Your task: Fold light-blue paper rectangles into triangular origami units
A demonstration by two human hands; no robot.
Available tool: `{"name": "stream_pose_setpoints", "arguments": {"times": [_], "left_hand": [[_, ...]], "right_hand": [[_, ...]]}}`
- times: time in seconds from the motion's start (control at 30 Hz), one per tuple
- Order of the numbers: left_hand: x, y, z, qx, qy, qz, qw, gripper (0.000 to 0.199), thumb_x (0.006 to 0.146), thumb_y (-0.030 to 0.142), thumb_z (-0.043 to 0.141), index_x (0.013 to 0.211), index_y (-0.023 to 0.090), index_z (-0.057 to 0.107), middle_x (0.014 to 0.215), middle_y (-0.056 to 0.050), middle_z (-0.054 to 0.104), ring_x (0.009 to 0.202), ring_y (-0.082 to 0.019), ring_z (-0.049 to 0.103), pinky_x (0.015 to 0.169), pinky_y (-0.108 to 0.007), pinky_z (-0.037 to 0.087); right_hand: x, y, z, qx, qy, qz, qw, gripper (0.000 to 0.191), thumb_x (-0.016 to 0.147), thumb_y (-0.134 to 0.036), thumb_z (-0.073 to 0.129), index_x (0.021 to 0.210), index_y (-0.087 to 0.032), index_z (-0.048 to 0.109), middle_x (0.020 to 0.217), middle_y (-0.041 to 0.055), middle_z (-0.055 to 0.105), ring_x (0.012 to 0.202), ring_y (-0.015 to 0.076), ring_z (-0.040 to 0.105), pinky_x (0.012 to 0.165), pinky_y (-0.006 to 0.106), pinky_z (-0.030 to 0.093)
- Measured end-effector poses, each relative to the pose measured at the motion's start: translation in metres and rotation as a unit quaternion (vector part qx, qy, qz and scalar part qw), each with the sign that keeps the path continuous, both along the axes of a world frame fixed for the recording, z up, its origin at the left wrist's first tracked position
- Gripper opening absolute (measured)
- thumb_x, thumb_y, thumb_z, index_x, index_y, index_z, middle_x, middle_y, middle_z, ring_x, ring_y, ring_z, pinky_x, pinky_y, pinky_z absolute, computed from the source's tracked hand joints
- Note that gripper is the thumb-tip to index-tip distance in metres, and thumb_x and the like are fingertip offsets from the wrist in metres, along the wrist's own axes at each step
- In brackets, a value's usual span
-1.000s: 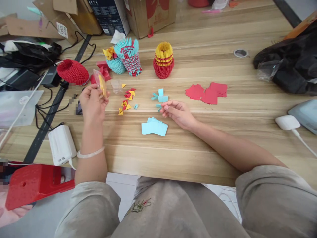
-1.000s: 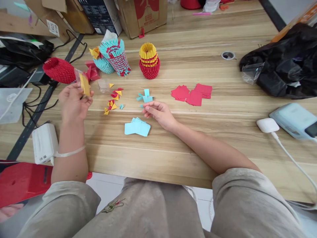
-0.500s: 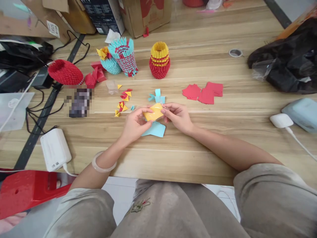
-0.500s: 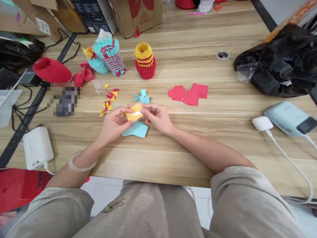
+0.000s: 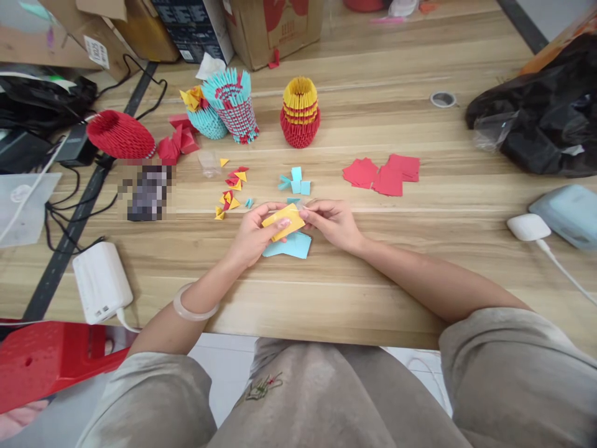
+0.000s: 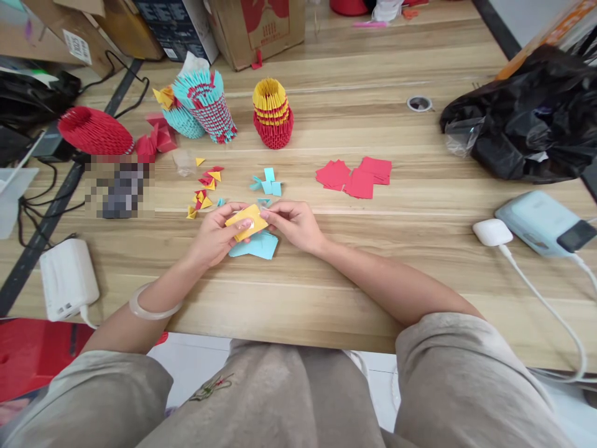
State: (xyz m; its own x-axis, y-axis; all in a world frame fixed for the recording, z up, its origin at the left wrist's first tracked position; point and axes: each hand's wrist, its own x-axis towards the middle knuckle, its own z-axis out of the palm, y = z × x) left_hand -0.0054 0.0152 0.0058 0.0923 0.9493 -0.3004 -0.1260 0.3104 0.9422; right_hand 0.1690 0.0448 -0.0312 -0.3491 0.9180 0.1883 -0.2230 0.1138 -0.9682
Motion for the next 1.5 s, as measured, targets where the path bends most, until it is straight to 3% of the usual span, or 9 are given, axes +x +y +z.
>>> {"name": "stream_pose_setpoints", "arguments": {"times": [0.1, 0.33, 0.43, 0.63, 0.87, 1.03, 1.27, 1.5], "left_hand": [[0.0003, -0.0002, 0.001, 0.004, 0.007, -0.01, 1.0, 0.048, 0.058, 0.031, 0.084, 0.096, 0.014, 0.061, 0.082, -0.003, 0.069, 0.067, -0.014, 0.066, 0.046, -0.017, 0.05], [0.0013, 0.0001, 0.0067, -0.01, -0.005, -0.026, 1.0, 0.052, 0.062, 0.032, 0.083, 0.103, 0.012, 0.059, 0.094, -0.008, 0.071, 0.066, -0.017, 0.071, 0.046, -0.018, 0.05], [0.0011, 0.0002, 0.0073, -0.02, -0.008, -0.031, 0.999, 0.051, 0.062, 0.031, 0.083, 0.102, 0.011, 0.059, 0.098, -0.009, 0.07, 0.066, -0.017, 0.071, 0.046, -0.017, 0.049], [0.0008, -0.0001, 0.0068, -0.011, -0.02, -0.045, 0.999, 0.049, 0.061, 0.032, 0.084, 0.098, 0.014, 0.057, 0.085, -0.003, 0.069, 0.064, -0.014, 0.069, 0.047, -0.016, 0.048], [-0.0009, 0.0009, 0.0092, -0.029, -0.029, -0.053, 0.998, 0.052, 0.061, 0.035, 0.084, 0.099, 0.014, 0.056, 0.087, -0.003, 0.068, 0.061, -0.014, 0.068, 0.045, -0.016, 0.046], [-0.0023, 0.0004, 0.0083, -0.016, -0.021, -0.08, 0.996, 0.048, 0.063, 0.035, 0.083, 0.098, 0.015, 0.056, 0.088, -0.003, 0.068, 0.065, -0.015, 0.07, 0.048, -0.018, 0.049], [-0.0031, 0.0021, 0.0075, -0.022, -0.01, -0.081, 0.996, 0.051, 0.063, 0.043, 0.082, 0.097, 0.013, 0.061, 0.089, -0.008, 0.071, 0.065, -0.017, 0.07, 0.046, -0.018, 0.047], [-0.0041, 0.0038, 0.0054, -0.005, 0.002, -0.09, 0.996, 0.05, 0.064, 0.044, 0.08, 0.099, 0.012, 0.065, 0.09, -0.01, 0.072, 0.07, -0.018, 0.07, 0.047, -0.019, 0.048]], "right_hand": [[-0.0003, 0.0002, 0.0001, 0.026, 0.001, 0.006, 1.0, 0.022, 0.078, -0.037, 0.07, 0.069, -0.017, 0.07, 0.064, 0.0, 0.064, 0.055, 0.0078, 0.056, 0.055, 0.023, 0.049], [-0.001, -0.0003, 0.0047, -0.042, 0.046, -0.034, 0.997, 0.024, 0.076, -0.04, 0.07, 0.074, -0.016, 0.07, 0.062, -0.0009, 0.065, 0.048, 0.0059, 0.054, 0.046, 0.02, 0.045], [0.0003, 0.0008, 0.005, -0.063, 0.059, -0.016, 0.996, 0.025, 0.075, -0.04, 0.071, 0.076, -0.015, 0.066, 0.061, -0.0017, 0.064, 0.046, 0.0052, 0.054, 0.043, 0.018, 0.042], [-0.0005, 0.002, 0.0039, -0.083, 0.098, 0.046, 0.991, 0.032, 0.064, -0.029, 0.081, 0.066, -0.016, 0.052, 0.061, -0.0038, 0.063, 0.047, 0.0054, 0.056, 0.046, 0.018, 0.046], [0.0007, 0.0013, 0.0036, -0.074, 0.101, 0.048, 0.991, 0.032, 0.072, -0.032, 0.076, 0.075, -0.019, 0.046, 0.062, -0.0059, 0.06, 0.044, 0.0038, 0.048, 0.041, 0.017, 0.039], [0.001, 0.0006, 0.0062, -0.043, 0.047, 0.071, 0.995, 0.028, 0.072, -0.037, 0.075, 0.078, -0.017, 0.057, 0.067, -0.0032, 0.06, 0.054, 0.0054, 0.05, 0.048, 0.019, 0.041], [-0.0011, -0.0018, 0.0058, -0.052, 0.039, 0.044, 0.997, 0.037, 0.073, -0.045, 0.071, 0.069, -0.019, 0.045, 0.059, -0.0056, 0.053, 0.052, 0.0065, 0.049, 0.049, 0.021, 0.04], [-0.0008, -0.0005, 0.0063, -0.028, 0.039, -0.001, 0.999, 0.046, 0.066, -0.039, 0.077, 0.061, -0.02, 0.036, 0.073, -0.0001, 0.06, 0.065, 0.0102, 0.055, 0.061, 0.027, 0.045]]}}
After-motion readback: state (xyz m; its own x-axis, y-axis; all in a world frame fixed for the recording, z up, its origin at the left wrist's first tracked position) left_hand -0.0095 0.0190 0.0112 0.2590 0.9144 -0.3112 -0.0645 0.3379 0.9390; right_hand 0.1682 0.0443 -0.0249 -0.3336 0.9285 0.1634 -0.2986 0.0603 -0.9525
